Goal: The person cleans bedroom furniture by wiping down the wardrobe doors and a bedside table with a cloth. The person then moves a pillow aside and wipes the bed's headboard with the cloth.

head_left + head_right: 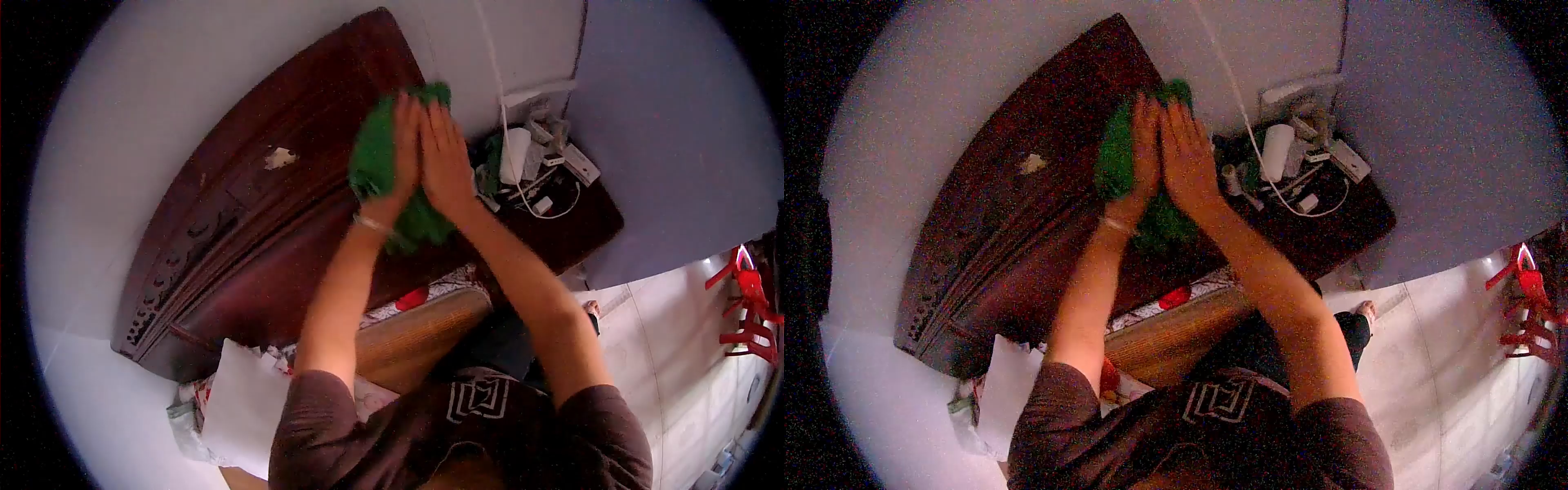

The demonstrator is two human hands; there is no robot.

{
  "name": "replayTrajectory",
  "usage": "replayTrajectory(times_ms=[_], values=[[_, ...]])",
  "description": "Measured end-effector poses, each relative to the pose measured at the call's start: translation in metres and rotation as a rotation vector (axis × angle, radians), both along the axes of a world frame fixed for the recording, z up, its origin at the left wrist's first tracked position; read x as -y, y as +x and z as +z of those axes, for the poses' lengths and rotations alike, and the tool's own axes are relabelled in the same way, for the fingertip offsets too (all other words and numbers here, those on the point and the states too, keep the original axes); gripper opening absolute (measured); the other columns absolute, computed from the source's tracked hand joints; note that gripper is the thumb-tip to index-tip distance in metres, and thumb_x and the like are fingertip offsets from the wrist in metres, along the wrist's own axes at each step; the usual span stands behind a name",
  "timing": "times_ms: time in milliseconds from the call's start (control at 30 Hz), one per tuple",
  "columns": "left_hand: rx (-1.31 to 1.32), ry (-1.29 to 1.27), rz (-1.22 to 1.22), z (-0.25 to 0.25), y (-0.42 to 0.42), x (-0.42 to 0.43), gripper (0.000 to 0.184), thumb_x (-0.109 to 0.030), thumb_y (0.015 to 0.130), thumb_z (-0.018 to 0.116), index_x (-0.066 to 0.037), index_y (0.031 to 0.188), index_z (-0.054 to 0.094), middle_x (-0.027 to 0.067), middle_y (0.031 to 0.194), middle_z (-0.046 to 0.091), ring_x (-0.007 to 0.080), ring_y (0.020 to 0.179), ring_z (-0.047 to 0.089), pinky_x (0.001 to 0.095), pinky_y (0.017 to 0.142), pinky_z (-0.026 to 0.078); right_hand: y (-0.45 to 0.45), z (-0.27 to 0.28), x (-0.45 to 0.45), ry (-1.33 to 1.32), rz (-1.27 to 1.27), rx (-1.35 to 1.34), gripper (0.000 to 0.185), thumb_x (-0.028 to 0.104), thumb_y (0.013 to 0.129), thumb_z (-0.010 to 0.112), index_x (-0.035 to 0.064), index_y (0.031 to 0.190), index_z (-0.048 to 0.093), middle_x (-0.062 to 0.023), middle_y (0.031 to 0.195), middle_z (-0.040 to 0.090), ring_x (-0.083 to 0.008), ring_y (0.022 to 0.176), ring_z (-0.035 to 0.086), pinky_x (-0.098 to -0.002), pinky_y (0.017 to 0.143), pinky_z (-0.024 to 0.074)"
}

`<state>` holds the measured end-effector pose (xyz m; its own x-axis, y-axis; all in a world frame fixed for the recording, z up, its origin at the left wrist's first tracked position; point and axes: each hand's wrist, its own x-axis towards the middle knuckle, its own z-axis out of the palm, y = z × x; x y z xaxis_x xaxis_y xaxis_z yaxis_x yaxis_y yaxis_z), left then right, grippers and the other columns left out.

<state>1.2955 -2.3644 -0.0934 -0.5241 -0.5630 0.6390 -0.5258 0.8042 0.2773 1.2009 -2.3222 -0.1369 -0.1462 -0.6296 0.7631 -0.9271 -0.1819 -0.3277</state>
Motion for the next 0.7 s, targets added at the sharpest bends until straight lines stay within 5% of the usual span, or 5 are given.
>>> replayTrajectory(times_ms=[133, 233, 267, 433, 700], values=[[-0.153, -0.705, 0.058, 0.07, -0.004, 0.093, 0.047, -0.01, 0.09, 0.044, -0.001, 0.135, 0.036, 0.0188, 0.142, 0.033, 0.0352, 0.13, 0.032, 0.044, 0.109, 0.023, 0.007, 0.092, 0.073, -0.457, 0.094, 0.105, 0.048, 0.01, 0.088, 0.04, 0.0017, 0.135, 0.037, -0.0166, 0.145, 0.028, -0.034, 0.132, 0.03, -0.0458, 0.109, 0.0223], [0.147, -0.181, 0.337, 0.033, 0.012, 0.208, 0.047, -0.011, 0.092, 0.042, -0.003, 0.137, 0.032, 0.0184, 0.145, 0.026, 0.0353, 0.134, 0.024, 0.0503, 0.11, 0.015, 0.005, 0.087, 0.084, -0.497, 0.118, 0.03, 0.047, 0.01, 0.087, 0.041, 0.0048, 0.134, 0.039, -0.0143, 0.143, 0.033, -0.0327, 0.13, 0.033, -0.0455, 0.108, 0.0238], [-0.174, -0.813, -0.013, 0.059, 0.0, 0.113, 0.047, -0.01, 0.091, 0.044, -0.003, 0.137, 0.032, 0.0198, 0.145, 0.024, 0.0355, 0.134, 0.023, 0.0516, 0.11, 0.014, 0.005, 0.078, 0.082, -0.486, 0.12, 0.033, 0.047, 0.01, 0.087, 0.041, 0.0048, 0.134, 0.039, -0.0143, 0.143, 0.033, -0.0327, 0.13, 0.033, -0.0455, 0.108, 0.0238], [-0.281, 0.141, -0.054, -0.021, -0.008, 0.017, 0.046, -0.01, 0.09, 0.044, 0.0, 0.134, 0.036, 0.0179, 0.139, 0.038, 0.0307, 0.128, 0.036, 0.0397, 0.107, 0.027, -0.012, -0.024, 0.032, -0.247, 0.073, -0.075, 0.048, 0.009, 0.084, 0.047, 0.0038, 0.131, 0.04, -0.0198, 0.139, 0.036, -0.0353, 0.127, 0.036, -0.0454, 0.104, 0.03], [0.194, 0.22, -0.131, -0.165, 0.045, -0.075, 0.04, -0.012, 0.093, 0.038, -0.001, 0.131, 0.043, 0.0144, 0.135, 0.044, 0.0281, 0.12, 0.046, 0.0369, 0.101, 0.036, 0.037, -0.21, -0.084, 0.116, -0.076, 0.148, 0.051, 0.004, 0.087, 0.042, 0.0035, 0.138, 0.032, -0.0198, 0.14, 0.034, -0.0348, 0.132, 0.03, -0.0455, 0.108, 0.0243]])
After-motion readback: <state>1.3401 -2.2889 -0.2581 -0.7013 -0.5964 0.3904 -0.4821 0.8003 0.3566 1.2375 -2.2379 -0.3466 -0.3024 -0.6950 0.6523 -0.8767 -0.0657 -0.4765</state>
